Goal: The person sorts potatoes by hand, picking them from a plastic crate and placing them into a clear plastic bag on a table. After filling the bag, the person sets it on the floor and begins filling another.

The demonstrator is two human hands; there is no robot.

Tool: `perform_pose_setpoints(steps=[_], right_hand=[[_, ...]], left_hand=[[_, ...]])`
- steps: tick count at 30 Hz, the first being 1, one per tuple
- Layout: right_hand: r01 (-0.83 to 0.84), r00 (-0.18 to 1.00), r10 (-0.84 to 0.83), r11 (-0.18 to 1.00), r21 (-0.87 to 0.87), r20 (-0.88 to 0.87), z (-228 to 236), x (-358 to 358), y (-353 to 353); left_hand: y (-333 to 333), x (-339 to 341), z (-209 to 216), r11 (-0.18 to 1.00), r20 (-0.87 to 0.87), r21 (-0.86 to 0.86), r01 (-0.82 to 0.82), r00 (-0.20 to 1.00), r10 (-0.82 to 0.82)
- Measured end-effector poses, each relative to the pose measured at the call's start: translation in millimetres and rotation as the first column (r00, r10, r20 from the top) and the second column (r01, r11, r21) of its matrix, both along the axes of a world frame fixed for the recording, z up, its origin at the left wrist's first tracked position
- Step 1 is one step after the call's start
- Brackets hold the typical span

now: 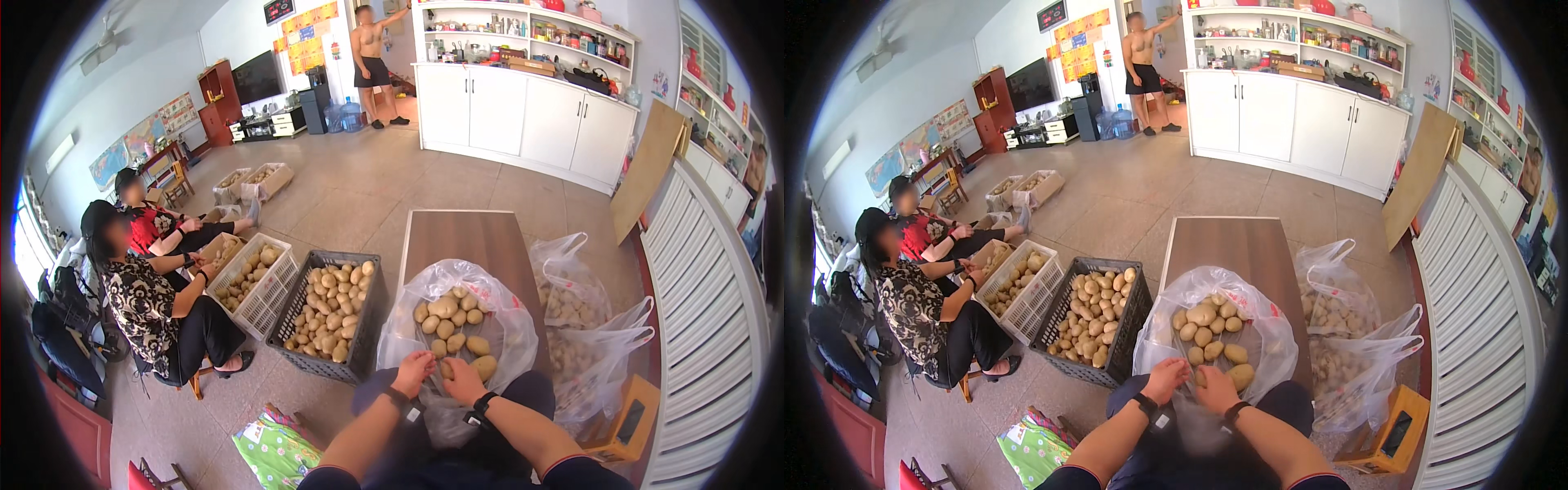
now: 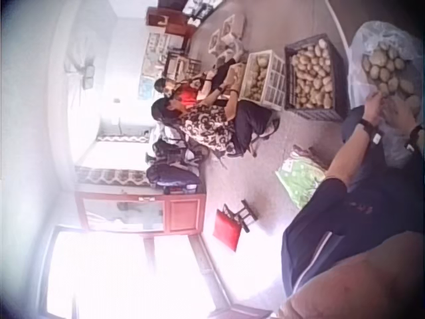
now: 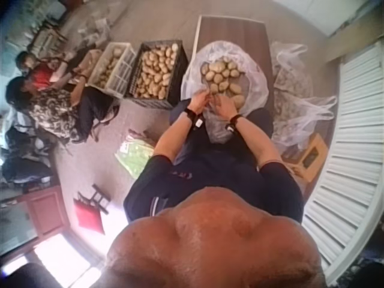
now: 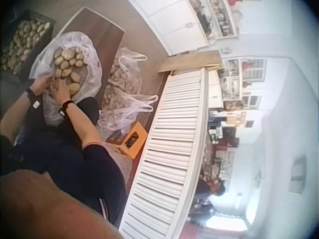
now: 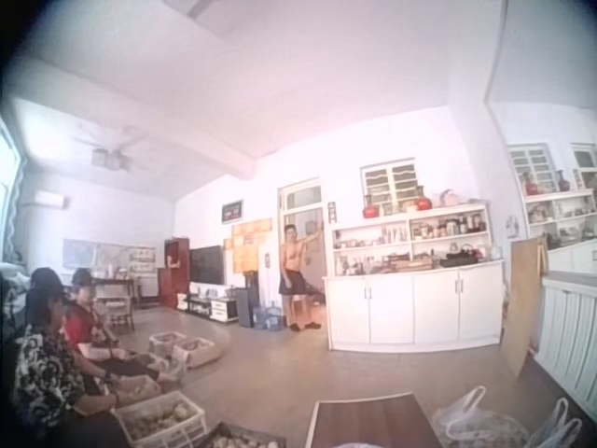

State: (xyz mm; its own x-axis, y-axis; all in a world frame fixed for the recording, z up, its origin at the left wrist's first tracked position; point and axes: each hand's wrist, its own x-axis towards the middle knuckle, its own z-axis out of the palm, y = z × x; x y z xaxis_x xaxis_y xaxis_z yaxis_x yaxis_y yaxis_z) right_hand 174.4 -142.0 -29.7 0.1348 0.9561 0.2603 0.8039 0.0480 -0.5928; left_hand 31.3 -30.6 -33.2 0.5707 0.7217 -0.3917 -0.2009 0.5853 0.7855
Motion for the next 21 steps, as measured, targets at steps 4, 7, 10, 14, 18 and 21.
perform_pose_setpoints(steps=[4, 7, 10, 14, 18, 21], right_hand=[[0.034, 0.872, -0.11, 0.986, -0.164, -0.476, -19, 7, 16], [-0.044, 0.659, -0.121, 0.979, -0.2, -0.742, -22, 4, 18], [-0.082, 0.48, -0.071, 0.989, -0.126, -0.875, -16, -3, 21], [-0.101, 0.515, -0.041, 0.989, -0.108, -0.857, -11, -8, 22], [-0.056, 0.612, -0.066, 0.99, -0.126, -0.788, 9, -11, 14], [0.056, 0.678, -0.091, 0.996, -0.072, -0.729, 12, -6, 11]], left_hand=[[3, 1, -7, 0.998, -0.035, 0.062, 0.012, 0.999, -0.009], [-3, 5, 1, 0.997, -0.092, 0.067, 0.028, 0.996, -0.022], [-4, 0, 7, 0.994, -0.034, 0.024, 0.103, 0.994, -0.102], [-1, -8, 7, 0.989, 0.018, 0.005, 0.146, 0.989, -0.146], [-9, -11, 25, 0.975, 0.09, -0.057, 0.214, 0.974, -0.208], [-13, -8, 35, 0.976, 0.014, 0.064, 0.21, 0.977, -0.211]])
